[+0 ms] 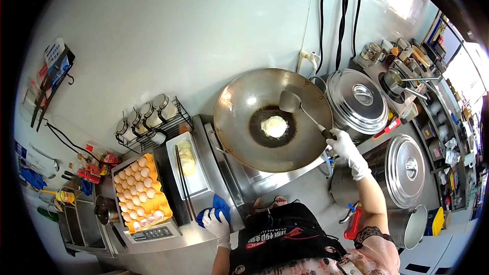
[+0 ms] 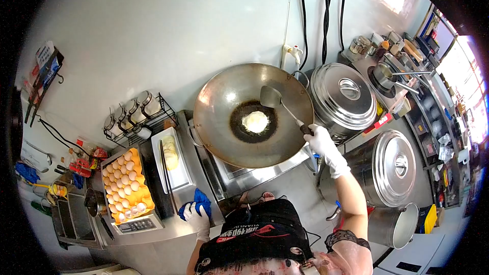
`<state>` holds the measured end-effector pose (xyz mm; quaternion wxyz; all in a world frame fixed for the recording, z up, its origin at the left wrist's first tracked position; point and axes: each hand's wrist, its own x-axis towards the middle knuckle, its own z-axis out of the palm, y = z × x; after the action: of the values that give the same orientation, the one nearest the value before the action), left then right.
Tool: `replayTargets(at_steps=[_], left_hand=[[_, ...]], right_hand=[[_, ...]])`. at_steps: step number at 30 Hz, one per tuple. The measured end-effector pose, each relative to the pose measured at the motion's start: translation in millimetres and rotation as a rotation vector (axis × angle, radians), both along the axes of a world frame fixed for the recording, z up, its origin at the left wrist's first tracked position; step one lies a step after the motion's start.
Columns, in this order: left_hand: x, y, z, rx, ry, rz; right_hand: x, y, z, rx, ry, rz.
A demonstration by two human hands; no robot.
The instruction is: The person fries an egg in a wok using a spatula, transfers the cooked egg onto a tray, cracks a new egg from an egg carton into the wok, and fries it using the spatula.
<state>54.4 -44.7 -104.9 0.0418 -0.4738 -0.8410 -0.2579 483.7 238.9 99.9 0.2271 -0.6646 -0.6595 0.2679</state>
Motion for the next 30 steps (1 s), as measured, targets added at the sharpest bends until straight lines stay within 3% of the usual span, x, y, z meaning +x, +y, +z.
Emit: replayTargets(at_steps=[2, 5, 9, 15, 19, 22, 27, 30], left_hand=[[0, 1, 2, 0.013, 0.046, -0.014], [0, 1, 4, 0.007, 0.052, -0.018], [0, 0, 3, -0.003, 0.036, -0.01], [1, 2, 5, -0.015, 0.033, 0.006], [0, 2, 4, 0.028, 0.022, -0.005], [0, 2, 2, 0.028, 0.024, -0.007], [2, 3, 8, 0.01, 0.026, -0.008], [4, 2, 11, -0.034, -0.024, -0.006]], right_hand=[[3, 10, 9, -0.267, 0.199, -0.041], [8, 26, 12, -0.411, 0.3, -0.005], [5, 39, 14, -0.448, 0.234, -0.022], [2, 50, 16, -0.524, 0.352, 0.007], [-9, 69, -8, -0.681, 0.492, 0.029], [-20, 76, -9, -0.681, 0.525, 0.086], [-26, 93, -30, -0.758, 0.804, 0.097], [-28, 97, -23, -0.76, 0.81, 0.102]])
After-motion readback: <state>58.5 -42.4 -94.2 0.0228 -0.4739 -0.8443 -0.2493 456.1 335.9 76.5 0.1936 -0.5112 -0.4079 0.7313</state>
